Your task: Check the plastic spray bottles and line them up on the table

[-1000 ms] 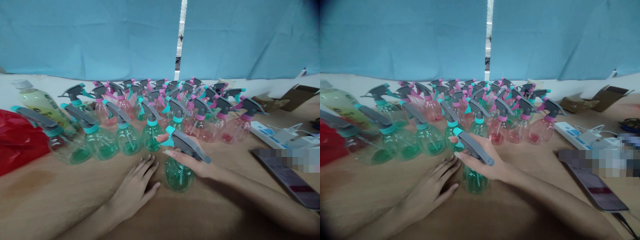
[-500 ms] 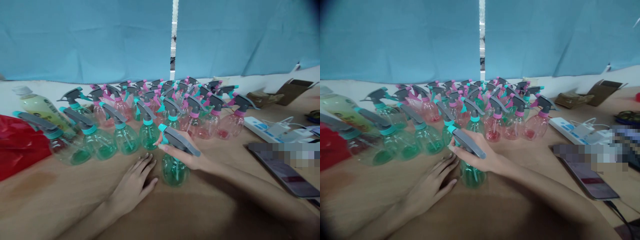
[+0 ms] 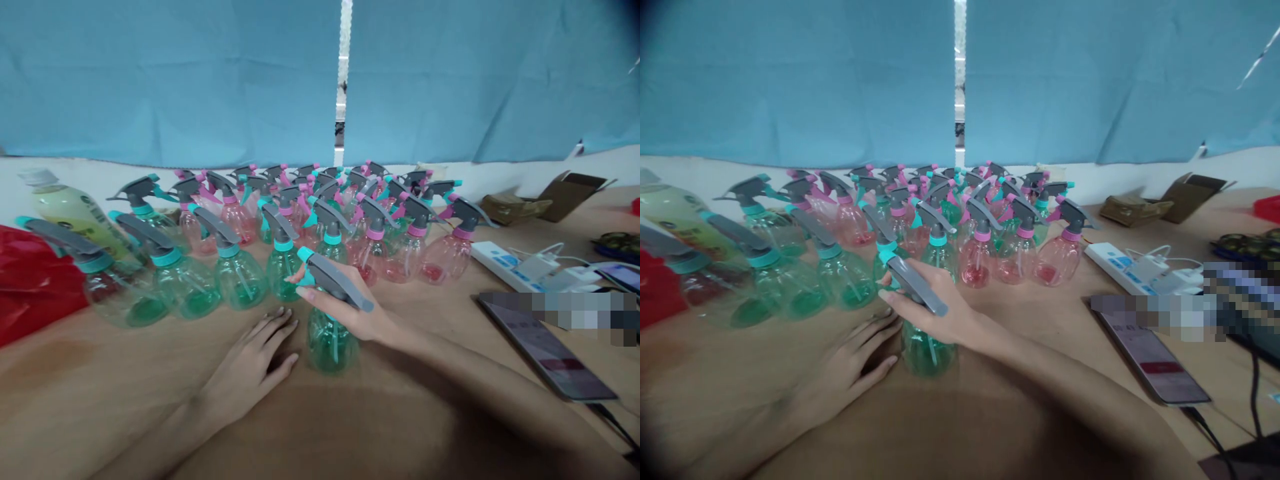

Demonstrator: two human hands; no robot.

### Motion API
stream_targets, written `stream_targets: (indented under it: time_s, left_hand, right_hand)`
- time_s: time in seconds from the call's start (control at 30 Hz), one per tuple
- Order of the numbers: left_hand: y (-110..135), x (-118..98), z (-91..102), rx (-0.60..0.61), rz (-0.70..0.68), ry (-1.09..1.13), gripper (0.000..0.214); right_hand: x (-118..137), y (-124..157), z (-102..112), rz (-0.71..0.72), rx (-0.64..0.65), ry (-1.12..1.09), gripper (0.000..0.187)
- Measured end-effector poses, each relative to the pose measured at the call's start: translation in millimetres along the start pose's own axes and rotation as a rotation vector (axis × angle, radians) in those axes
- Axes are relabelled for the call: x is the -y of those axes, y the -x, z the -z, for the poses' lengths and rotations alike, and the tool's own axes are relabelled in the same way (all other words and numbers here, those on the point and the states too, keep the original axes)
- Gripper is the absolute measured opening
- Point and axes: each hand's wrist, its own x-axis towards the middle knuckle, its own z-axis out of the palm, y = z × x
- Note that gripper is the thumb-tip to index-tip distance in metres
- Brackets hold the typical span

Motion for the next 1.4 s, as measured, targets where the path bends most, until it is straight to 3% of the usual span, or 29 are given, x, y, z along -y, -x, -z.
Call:
stream_targets:
  time_s: [0.13, 0.43, 0.73, 0.93, 1.17, 1.4]
  left_hand:
    - [-0.8, -1.2, -0.3, 0.0, 0.021, -0.001, 0.045]
    - [-1.4, -4.9, -2.8, -0.031, 0.037, 0.049, 0.054]
    - [1.1, -21.9, -7.8, -0.022, 0.061, 0.121, 0.066]
    - [1.8, -31.5, 1.8, -0.036, 0.096, 0.219, 0.068]
    - [23.8, -27.7, 16.9, -0.071, 0.201, 0.313, 0.077]
    - [68.6, -14.6, 36.5, -0.222, 0.339, 0.362, 0.078]
  right_hand:
    - [0.5, 1.7, -1.9, -0.02, -0.039, 0.001, 0.022]
    - [0.7, 2.5, -4.4, -0.015, -0.067, 0.012, 0.028]
    - [-7.7, 3.7, -4.1, 0.006, -0.067, 0.037, 0.03]
    - [-5.6, 2.6, -11.6, -0.003, -0.063, 0.029, 0.035]
    - [2.8, -9.4, -45.4, 0.025, -0.03, -0.022, 0.029]
    - [18.3, -28.3, -109.5, 0.07, 0.057, -0.045, 0.029]
